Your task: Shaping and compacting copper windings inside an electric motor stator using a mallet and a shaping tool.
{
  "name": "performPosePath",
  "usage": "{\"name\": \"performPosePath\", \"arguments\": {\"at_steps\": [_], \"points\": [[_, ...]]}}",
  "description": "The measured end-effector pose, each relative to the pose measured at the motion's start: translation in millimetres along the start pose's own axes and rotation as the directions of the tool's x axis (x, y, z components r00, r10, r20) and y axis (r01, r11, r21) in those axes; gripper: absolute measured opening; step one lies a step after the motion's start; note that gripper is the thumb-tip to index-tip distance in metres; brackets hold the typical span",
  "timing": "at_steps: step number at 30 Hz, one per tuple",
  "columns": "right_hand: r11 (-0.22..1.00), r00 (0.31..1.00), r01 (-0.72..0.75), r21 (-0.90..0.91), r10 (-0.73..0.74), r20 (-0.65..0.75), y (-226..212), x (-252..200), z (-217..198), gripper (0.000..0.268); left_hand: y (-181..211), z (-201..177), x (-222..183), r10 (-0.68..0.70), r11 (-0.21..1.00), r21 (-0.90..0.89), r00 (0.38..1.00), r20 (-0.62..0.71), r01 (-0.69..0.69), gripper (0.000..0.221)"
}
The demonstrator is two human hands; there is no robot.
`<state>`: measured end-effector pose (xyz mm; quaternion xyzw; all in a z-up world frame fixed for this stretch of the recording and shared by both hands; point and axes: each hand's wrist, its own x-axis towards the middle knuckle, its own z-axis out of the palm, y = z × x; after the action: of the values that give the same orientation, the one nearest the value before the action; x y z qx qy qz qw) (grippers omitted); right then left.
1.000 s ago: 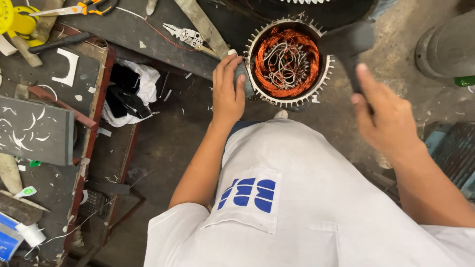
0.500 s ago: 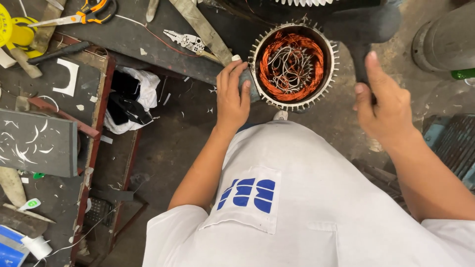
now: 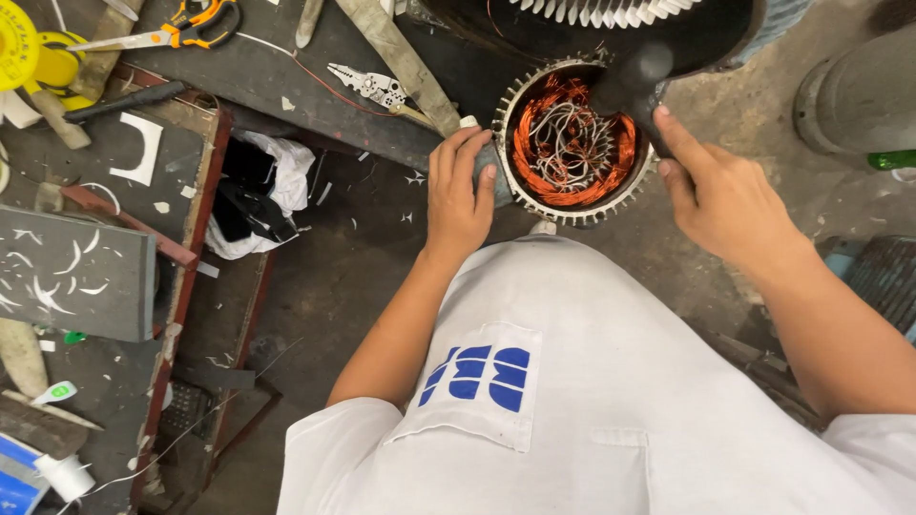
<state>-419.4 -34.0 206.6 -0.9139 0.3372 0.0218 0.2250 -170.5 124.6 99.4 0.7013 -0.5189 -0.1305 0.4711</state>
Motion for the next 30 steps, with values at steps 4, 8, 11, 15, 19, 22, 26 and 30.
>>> {"name": "performPosePath", "arguments": {"at_steps": [4, 8, 11, 15, 19, 22, 26, 30], "points": [[0.984, 0.961, 0.175, -0.041, -0.179, -0.21, 7.8, 2.2, -3.9, 0.05, 5.1, -1.7, 9.5, -0.017, 0.999, 0.028, 1.0, 0.012, 0.016, 0.042], [0.95, 0.911, 0.311, -0.029, -0.307, -0.274, 13.3, 9.3, 11.5, 0.052, 19.3, -7.5, 32.0, 0.038, 0.989, 0.144, 0.999, 0.005, -0.038, 0.033], [0.976, 0.971, 0.216, -0.029, -0.218, -0.103, 8.5, 22.2, 7.1, 0.056, 19.1, -1.5, 52.7, 0.074, 0.968, 0.237, 0.995, 0.069, -0.088, 0.027], [0.958, 0.953, 0.283, 0.042, -0.277, -0.121, 17.0, 24.9, -4.8, 0.049, 17.0, 22.4, 66.4, 0.17, 0.92, 0.342, 0.981, 0.094, -0.192, 0.028], [0.979, 0.984, 0.093, 0.183, -0.062, -0.165, 9.2, 10.1, -19.9, 0.051, 20.5, 35.5, 79.9, 0.236, 0.887, 0.383, 0.966, 0.104, -0.258, 0.039], [0.968, 0.964, 0.162, 0.189, -0.115, -0.239, 18.5, 7.8, -18.5, 0.048, 17.6, 55.1, 80.8, 0.285, 0.782, 0.498, 0.926, 0.248, -0.374, 0.029], [0.941, 0.97, 0.124, 0.316, -0.048, -0.237, 24.4, -2.9, -8.1, 0.047, 20.0, 67.8, 68.5, 0.348, 0.698, 0.542, 0.883, 0.315, -0.468, 0.049], [0.922, 0.963, 0.125, 0.366, -0.024, -0.268, 30.7, -7.7, -3.5, 0.046, 17.0, 75.9, 81.1, 0.319, 0.707, 0.527, 0.877, 0.358, -0.472, 0.044]]}}
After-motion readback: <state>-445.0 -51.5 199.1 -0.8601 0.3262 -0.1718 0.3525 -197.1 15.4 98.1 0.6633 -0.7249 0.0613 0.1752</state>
